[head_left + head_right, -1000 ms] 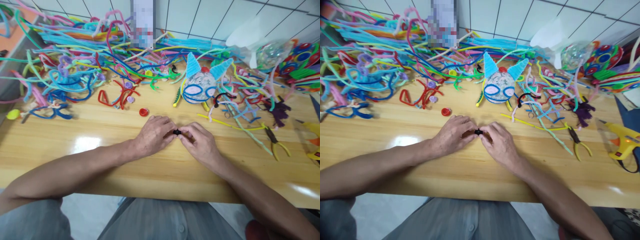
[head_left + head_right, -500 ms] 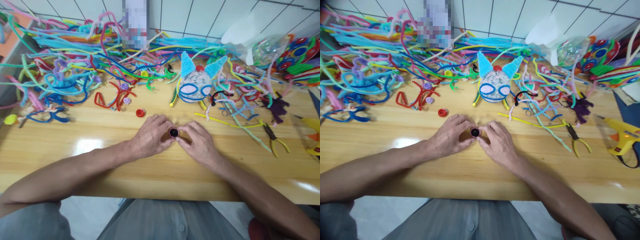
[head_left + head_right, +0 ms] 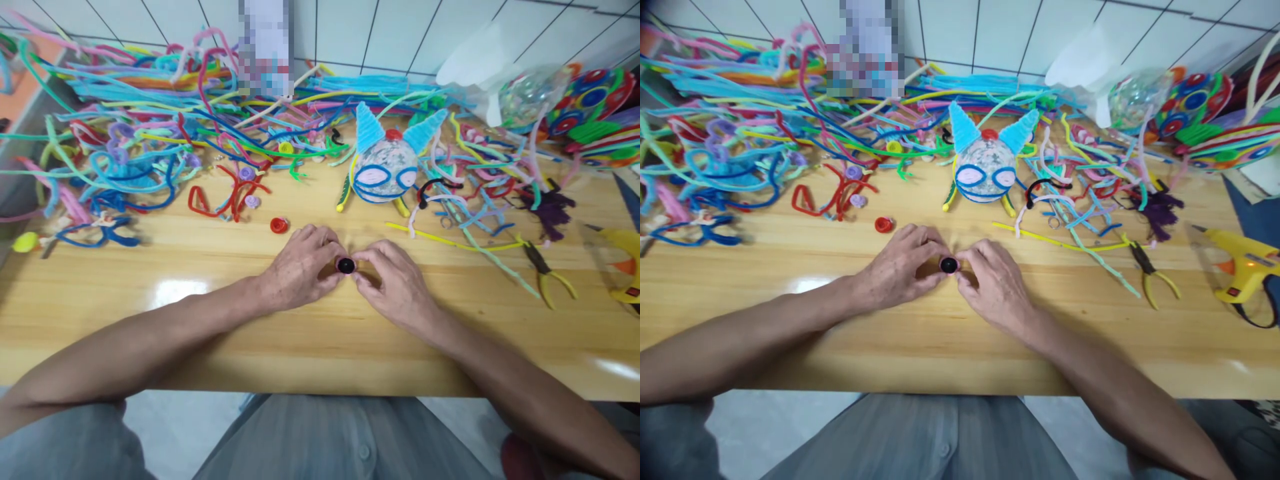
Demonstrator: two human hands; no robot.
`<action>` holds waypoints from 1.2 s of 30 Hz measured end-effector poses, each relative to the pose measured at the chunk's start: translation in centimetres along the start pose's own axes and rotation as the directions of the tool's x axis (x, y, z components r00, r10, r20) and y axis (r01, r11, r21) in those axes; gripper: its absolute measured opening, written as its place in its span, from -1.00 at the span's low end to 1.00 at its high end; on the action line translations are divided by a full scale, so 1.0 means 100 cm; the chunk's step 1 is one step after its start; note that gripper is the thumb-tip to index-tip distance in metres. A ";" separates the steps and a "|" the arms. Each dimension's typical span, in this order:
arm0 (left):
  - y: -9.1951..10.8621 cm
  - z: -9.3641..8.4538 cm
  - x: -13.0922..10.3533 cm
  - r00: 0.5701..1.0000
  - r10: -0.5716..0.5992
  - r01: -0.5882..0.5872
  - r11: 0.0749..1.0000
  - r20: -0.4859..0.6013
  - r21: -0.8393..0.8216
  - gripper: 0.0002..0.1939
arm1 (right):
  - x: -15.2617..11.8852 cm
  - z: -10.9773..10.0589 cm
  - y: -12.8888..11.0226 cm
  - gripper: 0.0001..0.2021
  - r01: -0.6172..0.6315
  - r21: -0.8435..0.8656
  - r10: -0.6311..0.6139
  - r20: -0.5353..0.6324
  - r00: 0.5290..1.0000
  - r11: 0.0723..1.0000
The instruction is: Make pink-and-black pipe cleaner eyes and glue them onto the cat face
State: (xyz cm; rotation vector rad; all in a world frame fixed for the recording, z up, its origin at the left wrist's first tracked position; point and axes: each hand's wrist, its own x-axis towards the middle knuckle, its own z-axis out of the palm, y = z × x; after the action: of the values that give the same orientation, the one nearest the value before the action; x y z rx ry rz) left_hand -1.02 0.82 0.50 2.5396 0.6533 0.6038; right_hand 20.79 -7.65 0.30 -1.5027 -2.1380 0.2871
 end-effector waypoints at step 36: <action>0.012 0.007 0.004 0.890 -0.379 0.377 0.299 0.253 -0.877 -0.76 | 0.009 -0.011 -0.009 -0.75 0.122 0.295 -0.050 -0.240 0.970 0.948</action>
State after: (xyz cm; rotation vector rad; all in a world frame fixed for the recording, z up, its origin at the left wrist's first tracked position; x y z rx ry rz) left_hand -0.01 -0.13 0.69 1.2415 0.6330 0.5579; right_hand 20.33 -7.31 1.86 -1.1981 -1.8702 0.3770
